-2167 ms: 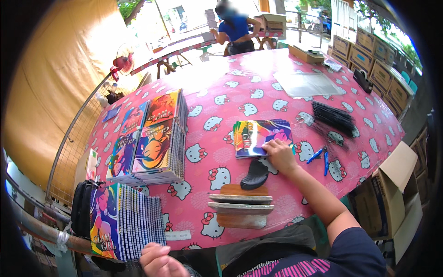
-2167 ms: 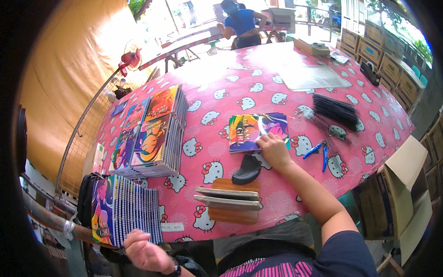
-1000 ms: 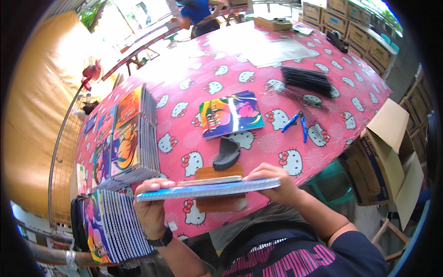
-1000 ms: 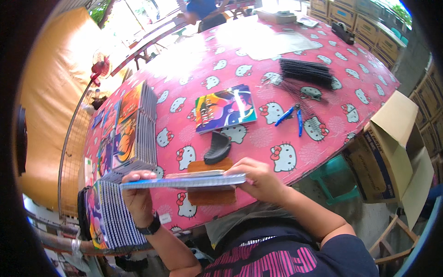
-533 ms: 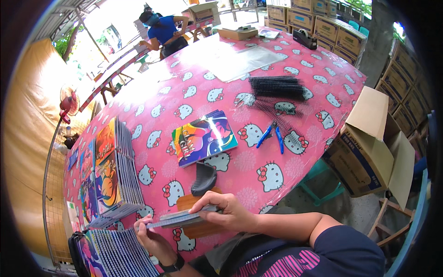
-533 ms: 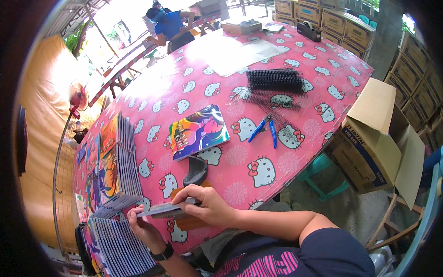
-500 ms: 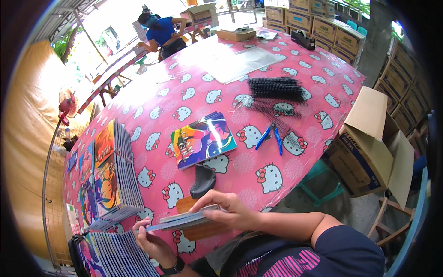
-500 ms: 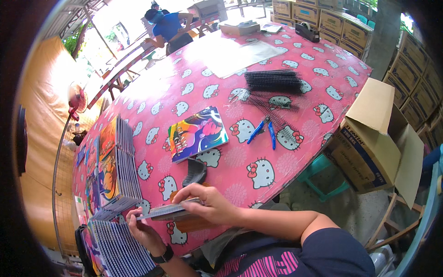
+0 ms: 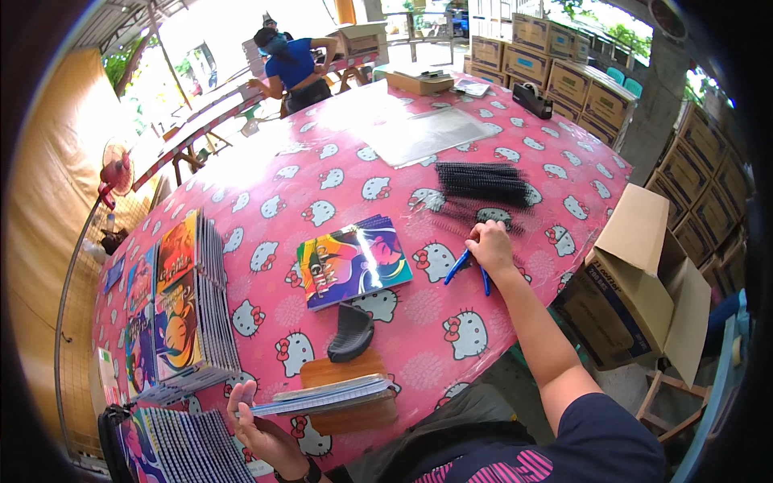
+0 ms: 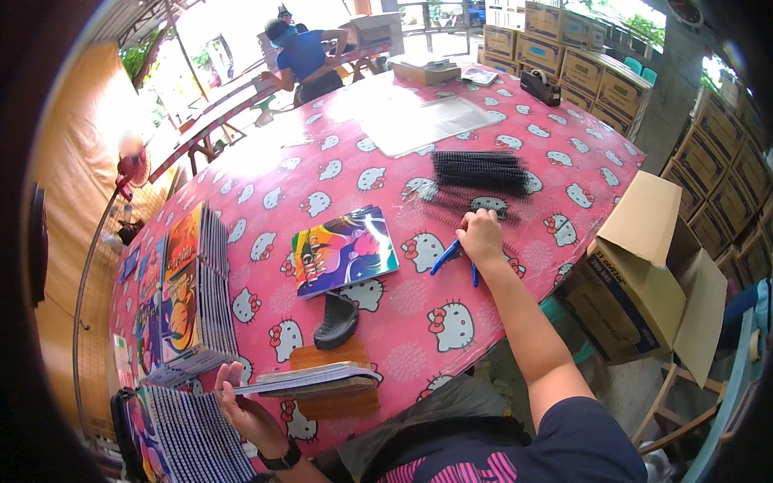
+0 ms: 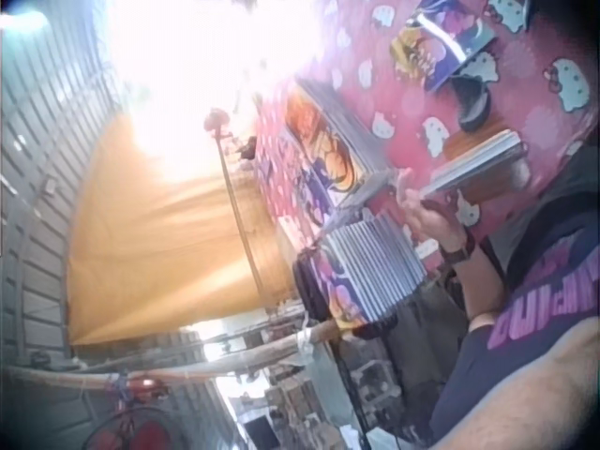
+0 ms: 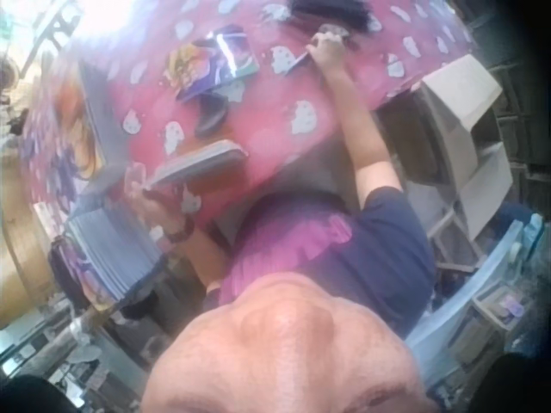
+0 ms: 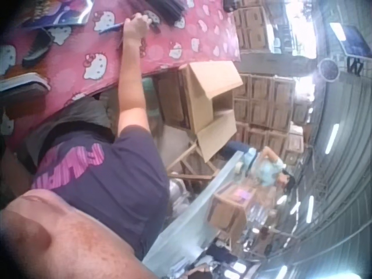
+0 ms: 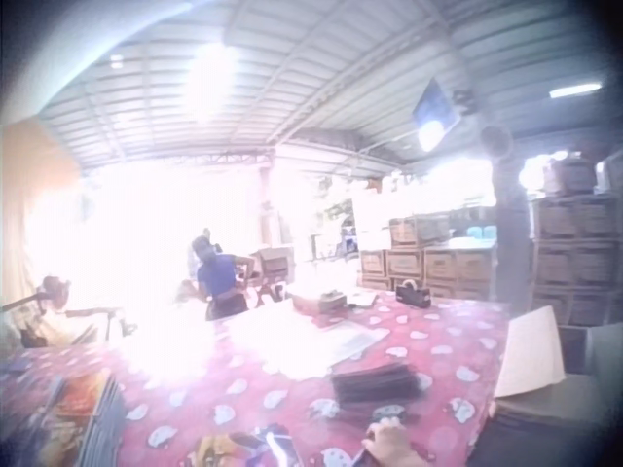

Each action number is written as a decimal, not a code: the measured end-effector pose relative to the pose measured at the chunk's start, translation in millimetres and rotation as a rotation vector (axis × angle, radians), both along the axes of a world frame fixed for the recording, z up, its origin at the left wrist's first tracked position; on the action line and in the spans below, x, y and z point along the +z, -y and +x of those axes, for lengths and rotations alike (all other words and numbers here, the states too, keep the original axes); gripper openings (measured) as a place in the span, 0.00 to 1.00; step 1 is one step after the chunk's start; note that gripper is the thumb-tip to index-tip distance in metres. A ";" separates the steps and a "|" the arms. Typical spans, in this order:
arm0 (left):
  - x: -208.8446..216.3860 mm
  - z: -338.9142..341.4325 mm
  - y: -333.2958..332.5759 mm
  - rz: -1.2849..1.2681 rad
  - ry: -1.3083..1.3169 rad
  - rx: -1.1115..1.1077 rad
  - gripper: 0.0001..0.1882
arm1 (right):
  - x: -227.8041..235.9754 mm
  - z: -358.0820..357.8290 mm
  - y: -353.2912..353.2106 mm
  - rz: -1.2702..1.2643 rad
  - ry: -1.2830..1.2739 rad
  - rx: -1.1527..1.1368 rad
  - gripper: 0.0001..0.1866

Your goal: The person handles notebooks and plastic spiral coils on a table, inserting the coils through the punched holes and using a hand tool to finish the ends.

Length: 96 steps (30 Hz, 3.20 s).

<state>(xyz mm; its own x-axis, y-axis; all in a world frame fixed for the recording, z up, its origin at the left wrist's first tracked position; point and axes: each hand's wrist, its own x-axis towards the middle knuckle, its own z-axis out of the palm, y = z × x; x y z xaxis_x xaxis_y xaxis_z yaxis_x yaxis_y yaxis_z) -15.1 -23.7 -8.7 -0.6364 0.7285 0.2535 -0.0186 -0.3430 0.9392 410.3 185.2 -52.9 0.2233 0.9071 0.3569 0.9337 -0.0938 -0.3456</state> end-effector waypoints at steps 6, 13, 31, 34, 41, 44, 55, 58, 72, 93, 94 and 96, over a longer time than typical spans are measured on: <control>36.0 38.1 4.6 0.031 -0.565 0.303 0.28 | 25.8 17.4 3.0 0.390 -0.160 -0.005 0.16; 50.2 118.8 12.2 -0.023 -1.198 -0.127 0.27 | 118.1 -27.2 90.7 -0.008 -0.713 0.483 0.21; 57.0 95.3 -10.8 0.164 -1.057 -0.278 0.08 | 124.1 -118.6 159.1 -0.273 -0.714 0.984 0.11; 60.0 96.9 -10.2 0.157 -1.039 -0.267 0.06 | 120.1 -120.6 155.1 -0.135 -0.690 1.012 0.09; 60.1 97.9 -6.3 0.111 -1.029 -0.263 0.06 | 113.5 -127.3 147.6 0.092 -0.607 1.010 0.08; 61.2 100.1 -4.9 0.093 -1.022 -0.270 0.06 | 114.4 -127.5 148.7 0.054 -0.611 1.082 0.08; 65.1 101.2 -0.7 0.070 -1.031 -0.265 0.04 | 111.1 -121.6 146.9 0.199 -0.470 1.220 0.04; 62.8 100.7 -0.3 0.079 -1.043 -0.273 0.05 | 111.7 -121.0 149.3 0.249 -0.364 1.206 0.04; 65.5 102.5 -1.4 0.002 -1.319 -0.363 0.14 | 134.7 -113.5 139.1 -0.593 -0.336 1.238 0.14; 70.0 103.1 -0.6 -0.036 -1.223 -0.295 0.08 | 54.7 -95.0 105.0 -0.120 -0.285 1.048 0.18; 75.7 105.7 0.0 -0.025 -1.195 -0.253 0.08 | 44.7 -88.8 107.3 -0.149 -0.270 1.030 0.20; 72.9 105.9 -0.3 -0.032 -1.254 -0.293 0.10 | 32.0 -83.7 115.2 -0.142 -0.151 0.979 0.28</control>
<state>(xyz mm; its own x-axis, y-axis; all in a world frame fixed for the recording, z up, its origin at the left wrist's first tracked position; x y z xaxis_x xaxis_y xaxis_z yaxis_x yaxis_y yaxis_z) 90.9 -23.4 64.2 0.2065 0.8168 0.5386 0.8076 -0.4531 0.3776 326.6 70.0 -20.9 -0.6109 0.7475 0.2608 0.5691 0.6436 -0.5118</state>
